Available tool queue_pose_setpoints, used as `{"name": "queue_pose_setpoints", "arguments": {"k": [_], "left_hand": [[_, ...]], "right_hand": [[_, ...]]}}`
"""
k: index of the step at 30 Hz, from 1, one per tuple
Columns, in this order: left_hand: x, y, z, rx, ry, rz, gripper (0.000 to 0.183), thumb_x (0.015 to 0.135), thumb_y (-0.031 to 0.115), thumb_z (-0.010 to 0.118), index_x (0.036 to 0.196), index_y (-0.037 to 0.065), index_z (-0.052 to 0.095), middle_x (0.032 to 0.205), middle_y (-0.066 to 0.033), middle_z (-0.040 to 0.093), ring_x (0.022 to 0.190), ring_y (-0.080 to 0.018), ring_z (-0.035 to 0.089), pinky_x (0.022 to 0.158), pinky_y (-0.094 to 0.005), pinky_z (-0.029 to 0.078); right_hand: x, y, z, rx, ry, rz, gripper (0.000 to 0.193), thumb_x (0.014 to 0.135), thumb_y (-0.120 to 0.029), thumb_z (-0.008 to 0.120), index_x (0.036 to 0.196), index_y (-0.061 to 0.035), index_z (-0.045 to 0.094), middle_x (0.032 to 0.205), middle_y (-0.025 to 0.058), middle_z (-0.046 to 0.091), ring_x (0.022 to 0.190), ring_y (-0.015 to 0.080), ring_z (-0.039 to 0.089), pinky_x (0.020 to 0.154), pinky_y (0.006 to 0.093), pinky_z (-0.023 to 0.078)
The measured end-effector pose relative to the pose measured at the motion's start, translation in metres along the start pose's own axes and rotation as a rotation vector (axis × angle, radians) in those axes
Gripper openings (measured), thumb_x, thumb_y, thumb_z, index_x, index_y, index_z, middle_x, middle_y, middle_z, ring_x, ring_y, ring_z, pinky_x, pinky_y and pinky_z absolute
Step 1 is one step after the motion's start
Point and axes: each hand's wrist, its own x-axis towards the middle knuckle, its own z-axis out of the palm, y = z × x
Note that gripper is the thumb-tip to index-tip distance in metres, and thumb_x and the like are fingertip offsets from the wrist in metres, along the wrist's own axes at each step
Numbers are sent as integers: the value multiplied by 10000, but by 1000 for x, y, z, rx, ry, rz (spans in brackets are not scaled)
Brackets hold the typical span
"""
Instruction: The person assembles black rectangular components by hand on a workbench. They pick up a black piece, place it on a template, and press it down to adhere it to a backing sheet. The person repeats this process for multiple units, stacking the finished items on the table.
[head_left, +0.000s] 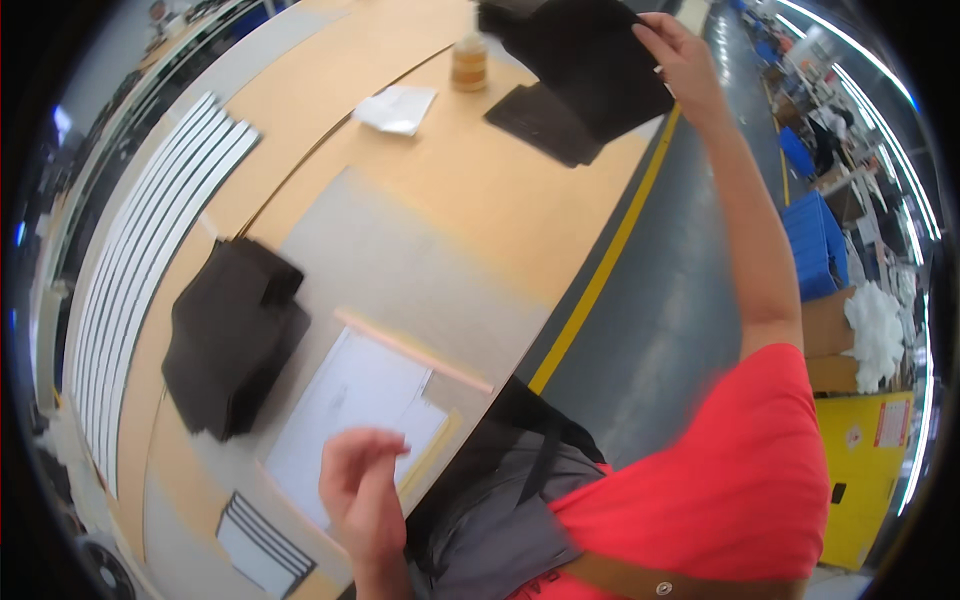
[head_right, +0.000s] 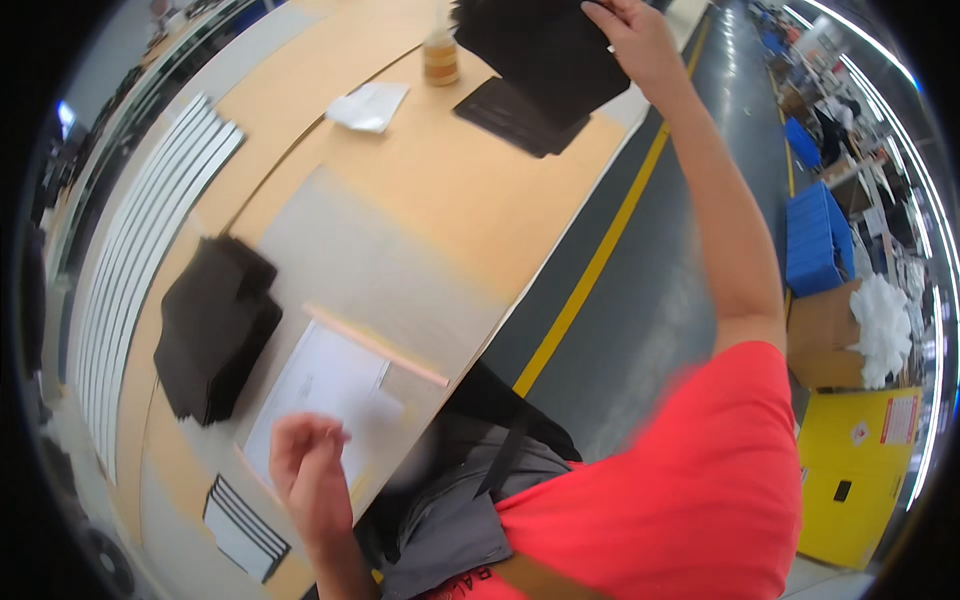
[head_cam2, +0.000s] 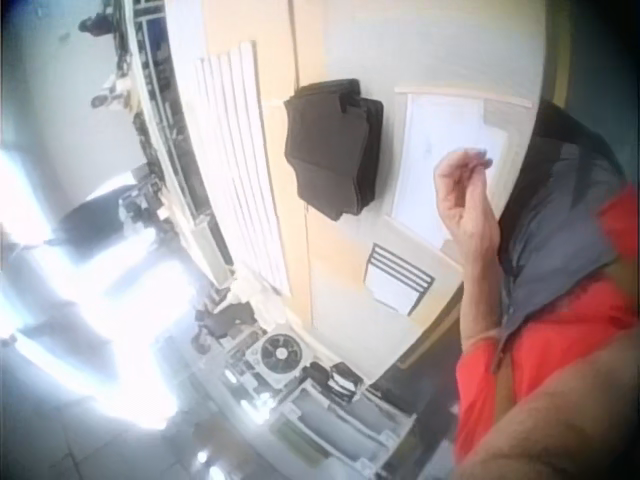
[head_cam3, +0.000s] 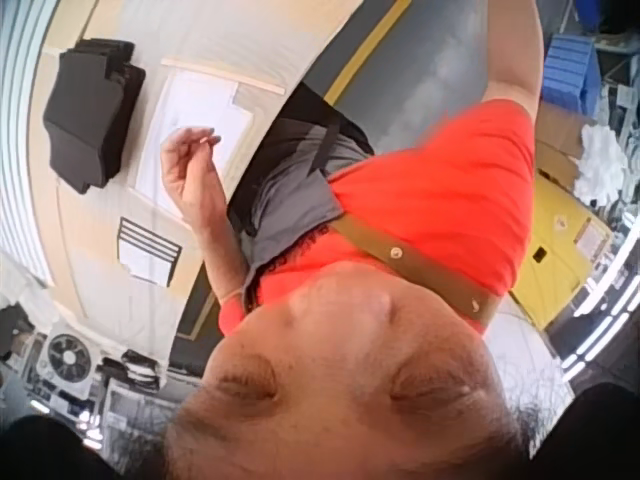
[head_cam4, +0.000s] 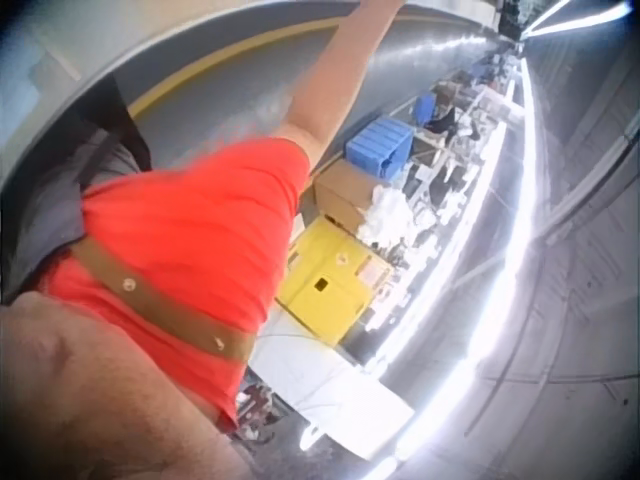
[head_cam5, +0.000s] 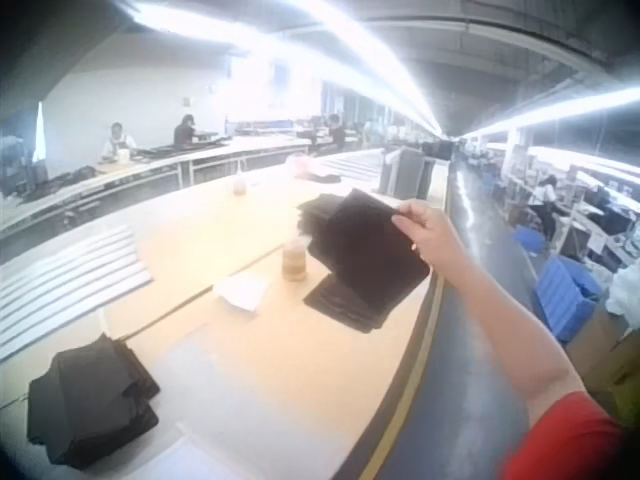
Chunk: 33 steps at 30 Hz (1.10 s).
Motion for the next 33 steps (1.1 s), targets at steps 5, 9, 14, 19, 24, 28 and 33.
{"name": "queue_pose_setpoints", "arguments": {"k": [5, 9, 14, 19, 24, 28, 33], "left_hand": [[0, -7, -17, 48, 183, -111, 501, 1033, 91, 631, 1509, 11, 498, 1394, -159, 609, 1293, -273, 594, 1086, -433, 500], [-6, -20, -62, -224, 272, -204, 645, 1082, 346, 593, 1604, 39, 373, 1469, -165, 571, 1332, -266, 575, 1130, -417, 471], [-6, -30, -71, -240, 386, -258, 772, 1062, 176, 637, 1667, 12, 187, 1385, -188, 633, 1183, -241, 667, 1031, -346, 536], [-24, -34, -75, 118, 380, -178, 854, 971, 3, 706, 1664, 8, 208, 1361, -169, 598, 1131, -198, 631, 947, -310, 543], [-18, -14, -66, 1030, 290, 208, 624, 907, 12, 748, 1490, 29, 528, 1330, -161, 608, 1194, -296, 614, 1011, -396, 512], [13, -28, -51, 1155, 65, 368, 398, 930, 27, 720, 1325, 42, 671, 1273, -159, 647, 1212, -347, 610, 1027, -428, 505], [41, -48, -43, 1376, -6, 461, 392, 925, 59, 734, 1312, 47, 674, 1309, -128, 628, 1244, -337, 585, 1073, -450, 466]], "right_hand": [[-93, -142, 80, 685, -392, 343, 268, 1020, -246, 690, 1258, -123, 687, 994, -70, 722, 806, -24, 650, 575, 170, 480], [-196, -221, 149, 821, -758, 665, 385, 980, -246, 723, 1308, -76, 615, 1118, 44, 622, 1044, 141, 644, 599, 312, 616], [-264, -240, 196, 598, -988, 506, 408, 995, -209, 691, 1360, -85, 557, 960, 109, 698, 778, 239, 722, 621, 379, 599], [-294, -226, 207, 272, -733, -58, 525, 962, -197, 747, 1436, -113, 537, 869, 124, 712, 782, 279, 732, 704, 382, 585], [-297, -213, 194, 121, -692, -154, 419, 945, -203, 763, 1337, -113, 645, 958, 123, 735, 824, 304, 718, 718, 391, 561], [-290, -224, 199, 128, -735, -166, 341, 966, -217, 731, 1278, -91, 676, 1087, 113, 745, 922, 316, 722, 753, 413, 568], [-286, -218, 204, 168, -731, -218, 350, 967, -209, 729, 1291, -90, 676, 1118, 111, 741, 949, 309, 718, 764, 400, 569]]}}
